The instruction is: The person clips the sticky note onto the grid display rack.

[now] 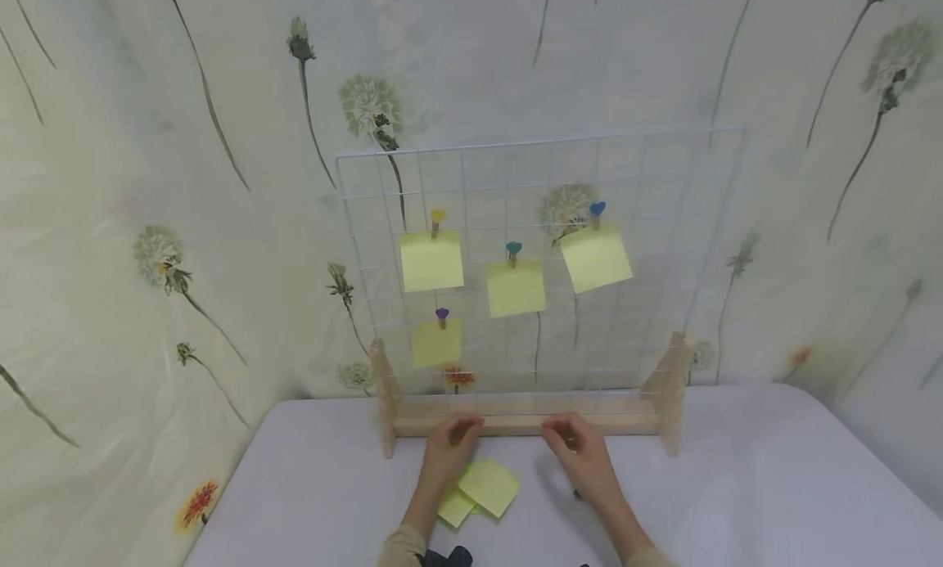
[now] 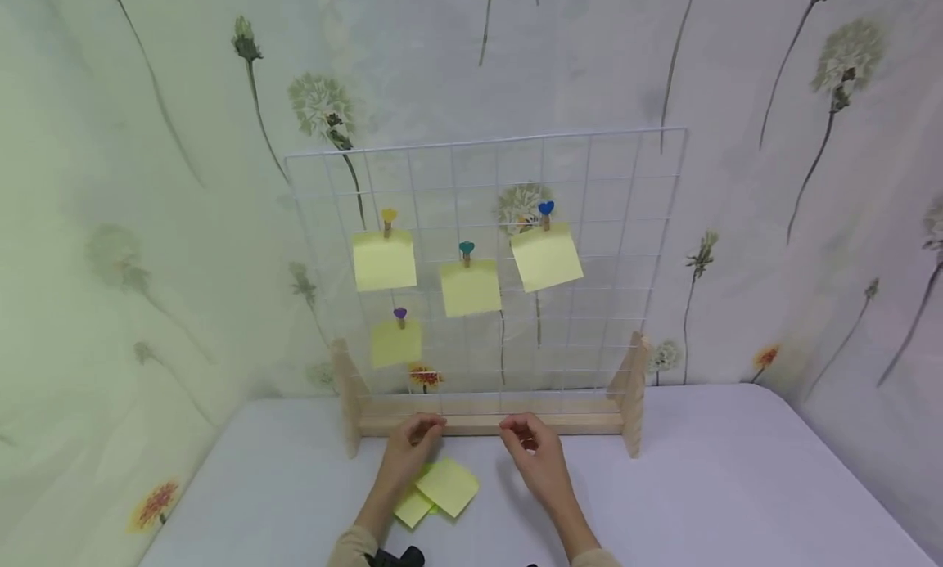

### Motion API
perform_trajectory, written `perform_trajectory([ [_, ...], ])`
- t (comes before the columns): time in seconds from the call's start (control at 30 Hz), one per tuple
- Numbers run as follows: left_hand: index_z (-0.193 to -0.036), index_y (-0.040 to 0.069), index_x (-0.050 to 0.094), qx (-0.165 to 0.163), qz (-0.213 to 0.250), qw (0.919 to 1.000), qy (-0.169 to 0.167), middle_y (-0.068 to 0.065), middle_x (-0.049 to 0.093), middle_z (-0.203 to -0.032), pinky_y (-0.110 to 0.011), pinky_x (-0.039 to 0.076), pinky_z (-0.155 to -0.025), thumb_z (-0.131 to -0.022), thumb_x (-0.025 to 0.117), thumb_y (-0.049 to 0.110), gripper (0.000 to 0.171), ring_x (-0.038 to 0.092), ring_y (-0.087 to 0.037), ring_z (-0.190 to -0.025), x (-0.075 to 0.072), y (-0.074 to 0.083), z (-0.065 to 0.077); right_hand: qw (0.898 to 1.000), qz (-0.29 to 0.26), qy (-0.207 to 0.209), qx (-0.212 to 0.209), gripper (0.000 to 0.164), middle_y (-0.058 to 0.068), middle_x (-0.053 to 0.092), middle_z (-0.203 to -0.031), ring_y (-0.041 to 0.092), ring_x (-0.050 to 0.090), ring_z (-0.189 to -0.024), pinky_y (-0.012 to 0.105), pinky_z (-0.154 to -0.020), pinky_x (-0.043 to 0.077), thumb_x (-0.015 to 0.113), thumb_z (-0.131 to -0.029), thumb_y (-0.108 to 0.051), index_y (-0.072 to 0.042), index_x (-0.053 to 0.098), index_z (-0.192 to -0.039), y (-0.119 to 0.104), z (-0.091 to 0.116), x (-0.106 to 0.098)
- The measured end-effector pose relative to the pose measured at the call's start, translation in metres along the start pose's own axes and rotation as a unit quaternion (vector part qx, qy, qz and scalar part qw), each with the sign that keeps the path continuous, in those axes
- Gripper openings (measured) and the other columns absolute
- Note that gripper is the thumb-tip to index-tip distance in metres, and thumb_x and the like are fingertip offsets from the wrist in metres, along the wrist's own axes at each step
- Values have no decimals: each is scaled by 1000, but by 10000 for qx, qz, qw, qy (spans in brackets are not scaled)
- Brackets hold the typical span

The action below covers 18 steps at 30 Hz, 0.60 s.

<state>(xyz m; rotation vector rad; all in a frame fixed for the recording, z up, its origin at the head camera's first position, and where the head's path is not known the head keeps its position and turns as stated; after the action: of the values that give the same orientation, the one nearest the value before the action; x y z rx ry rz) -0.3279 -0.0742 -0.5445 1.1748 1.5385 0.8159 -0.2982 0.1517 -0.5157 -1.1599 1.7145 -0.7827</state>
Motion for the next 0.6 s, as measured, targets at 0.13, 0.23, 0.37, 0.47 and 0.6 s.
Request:
perform_trajectory([
  [0.13,-106,16,67,237,-264,9978,-559,-2,70,-103,-20,49,-79,-93,59,27,19,63,-10,-91,1,-10,5,9995,-144,-26,295,16,5,68,-99,3,61,-86,20,-72,51,65,-89,-24,-12,65,-99,7,2,-5],
  [0.23,-106,18,67,512,-644,9918,-974,4,69,-103,-19,49,-79,-93,59,26,17,61,-5,-91,4,-15,13,9984,-220,-284,444,21,8,67,-103,7,62,-89,21,-74,52,63,-90,-26,-10,64,-104,12,6,-14],
  [0.37,-103,20,67,1086,-1174,9807,-1123,8,68,-104,-20,51,-80,-93,58,23,13,61,-3,-94,7,-14,17,9966,-332,-572,493,26,14,66,-106,18,64,-90,24,-74,53,58,-94,-25,-6,60,-111,19,6,-31],
  [0.47,-101,21,68,1310,-1434,9757,-1010,9,67,-102,-21,51,-81,-92,60,18,13,61,-5,-95,6,-11,17,9958,-406,-651,508,28,17,65,-107,22,63,-90,27,-73,53,56,-95,-26,-6,58,-114,28,5,-44],
  [0.6,-101,21,67,1383,-1518,9738,-975,9,67,-100,-23,50,-83,-90,60,14,14,60,-5,-95,4,-8,14,9957,-533,-610,439,27,20,62,-110,15,64,-94,24,-76,54,55,-96,-24,-5,57,-115,41,6,-58],
])
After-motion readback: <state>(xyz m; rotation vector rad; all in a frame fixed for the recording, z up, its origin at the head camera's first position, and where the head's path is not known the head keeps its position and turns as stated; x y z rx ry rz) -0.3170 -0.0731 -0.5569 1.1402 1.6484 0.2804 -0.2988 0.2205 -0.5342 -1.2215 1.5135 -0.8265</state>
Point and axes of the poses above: each hand's wrist, its own z-axis away from the middle knuckle, its own x-axis out of the palm, y = z × x, the point moved 2 cm from there along -z, towards the middle knuckle
